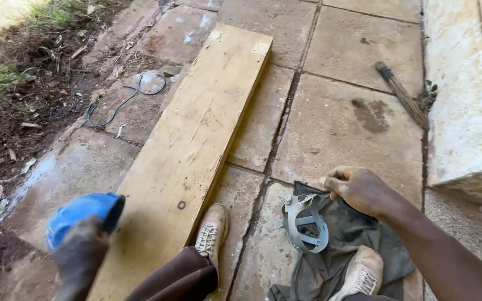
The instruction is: Cleaning a safety helmet and reassembling its internal suspension components.
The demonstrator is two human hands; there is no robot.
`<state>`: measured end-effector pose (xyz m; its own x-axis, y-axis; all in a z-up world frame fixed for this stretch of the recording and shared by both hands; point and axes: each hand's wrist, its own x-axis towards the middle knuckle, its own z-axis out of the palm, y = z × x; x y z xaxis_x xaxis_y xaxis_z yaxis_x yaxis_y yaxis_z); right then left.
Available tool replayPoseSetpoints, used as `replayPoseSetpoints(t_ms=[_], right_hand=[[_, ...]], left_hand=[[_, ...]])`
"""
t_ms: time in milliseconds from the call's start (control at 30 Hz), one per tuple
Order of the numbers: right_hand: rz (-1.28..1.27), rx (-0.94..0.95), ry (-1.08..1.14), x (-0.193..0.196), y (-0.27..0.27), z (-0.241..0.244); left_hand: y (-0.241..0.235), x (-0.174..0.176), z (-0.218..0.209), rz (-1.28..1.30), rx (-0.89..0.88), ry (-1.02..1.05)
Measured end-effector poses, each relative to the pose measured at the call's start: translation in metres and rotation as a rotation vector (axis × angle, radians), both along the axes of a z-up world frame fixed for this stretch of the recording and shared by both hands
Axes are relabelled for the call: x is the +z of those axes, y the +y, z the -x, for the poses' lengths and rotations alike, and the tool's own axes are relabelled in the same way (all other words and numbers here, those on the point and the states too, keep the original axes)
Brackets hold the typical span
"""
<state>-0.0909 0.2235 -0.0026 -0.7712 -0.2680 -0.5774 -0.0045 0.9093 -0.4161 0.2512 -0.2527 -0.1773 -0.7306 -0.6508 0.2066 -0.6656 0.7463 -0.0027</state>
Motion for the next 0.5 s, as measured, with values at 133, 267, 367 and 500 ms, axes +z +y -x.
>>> replayPoseSetpoints(t_ms=[133, 267, 367, 500], right_hand=[[0.177, -0.216, -0.010, -0.015, 0.008, 0.018], [0.681, -0.466, -0.174, -0.030, 0.018, 0.036], [0.685, -0.444, -0.165, -0.035, 0.010, 0.043], [0.349, -0.222, -0.119, -0.002, 0.000, 0.020]], left_hand=[[0.006, 0.106, 0.054, -0.079, 0.124, -0.021], [0.038, 0.160, 0.099, -0.323, 0.130, 0.233], [0.079, 0.200, 0.137, -0.559, 0.055, 0.513], [0.163, 0.215, 0.178, -1.137, -0.065, 1.089]])
